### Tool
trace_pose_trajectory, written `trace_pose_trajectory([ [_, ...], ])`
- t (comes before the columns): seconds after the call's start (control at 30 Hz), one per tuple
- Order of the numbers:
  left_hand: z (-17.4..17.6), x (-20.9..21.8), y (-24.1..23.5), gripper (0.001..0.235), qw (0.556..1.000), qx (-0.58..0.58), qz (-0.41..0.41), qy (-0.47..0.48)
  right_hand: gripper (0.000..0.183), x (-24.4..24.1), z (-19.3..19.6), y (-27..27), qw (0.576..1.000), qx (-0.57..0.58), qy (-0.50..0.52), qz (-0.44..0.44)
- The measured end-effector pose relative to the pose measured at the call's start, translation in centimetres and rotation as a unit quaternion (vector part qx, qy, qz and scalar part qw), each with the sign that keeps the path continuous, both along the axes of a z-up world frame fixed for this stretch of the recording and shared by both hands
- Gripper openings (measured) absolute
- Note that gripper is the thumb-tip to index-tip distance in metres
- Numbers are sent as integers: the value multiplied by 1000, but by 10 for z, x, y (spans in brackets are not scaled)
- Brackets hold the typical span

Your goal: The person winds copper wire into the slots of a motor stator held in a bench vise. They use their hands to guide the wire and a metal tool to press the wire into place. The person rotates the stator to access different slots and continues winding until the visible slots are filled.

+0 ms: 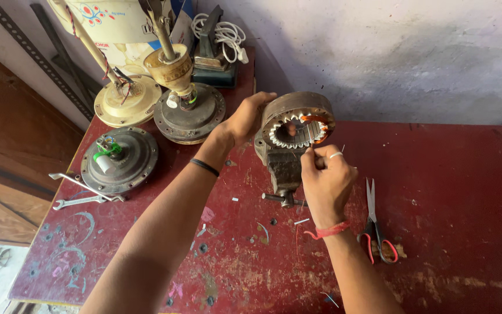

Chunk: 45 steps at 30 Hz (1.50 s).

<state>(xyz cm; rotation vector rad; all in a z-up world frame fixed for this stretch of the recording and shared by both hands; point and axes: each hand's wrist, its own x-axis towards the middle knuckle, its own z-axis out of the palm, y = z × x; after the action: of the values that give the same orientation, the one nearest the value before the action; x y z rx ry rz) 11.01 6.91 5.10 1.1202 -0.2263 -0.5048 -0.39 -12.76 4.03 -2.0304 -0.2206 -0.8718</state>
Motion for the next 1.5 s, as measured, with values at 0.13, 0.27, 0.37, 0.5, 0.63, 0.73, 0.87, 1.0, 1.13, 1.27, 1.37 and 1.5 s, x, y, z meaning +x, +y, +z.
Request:
trace_pose_trajectory([
  [0.13, -19, 12, 5, 48, 1000, 11, 7, -14, 14, -5, -2, 3, 998, 19, 54, 23],
  [0.27, -44, 28, 15, 40, 999, 25, 15, -33, 14, -4, -8, 4, 997, 3, 70, 44],
  [0.37, -55, 34, 20, 35, 993, 9, 31, -118, 16, -3, -13, 5, 994, 9, 95, 58],
  [0.5, -48, 30, 27, 51, 998, -29, -28, -41, 17, -2, -17, 9, 991, 3, 118, 66],
  [0.63, -31, 27, 34, 66, 990, -34, -99, -92, 15, 1, -18, 11, 990, 5, 120, 70],
  [0.73, -23, 23, 40, 71, 982, 16, -138, -130, 14, 3, -18, 11, 989, 9, 123, 83],
  [0.87, -17, 14, 42, 80, 966, 54, -161, -195, 13, 5, -17, 13, 990, 7, 117, 80],
  [1.0, -12, -9, 37, 87, 958, 116, -105, -240, 13, 7, -16, 14, 989, 15, 125, 75],
  [1.13, -13, -32, 17, 85, 930, 200, 7, -307, 14, 9, -19, 10, 983, 33, 160, 82],
  [1.27, -17, -44, -1, 85, 941, 206, 85, -253, 15, 13, -24, 6, 982, 48, 157, 94],
  [1.37, -18, -47, -8, 85, 951, 220, 101, -190, 15, 15, -26, -2, 967, 110, 195, 119],
  [1.5, -23, -44, -7, 82, 932, 209, 119, -272, 17, 13, -27, -11, 960, 149, 192, 139],
])
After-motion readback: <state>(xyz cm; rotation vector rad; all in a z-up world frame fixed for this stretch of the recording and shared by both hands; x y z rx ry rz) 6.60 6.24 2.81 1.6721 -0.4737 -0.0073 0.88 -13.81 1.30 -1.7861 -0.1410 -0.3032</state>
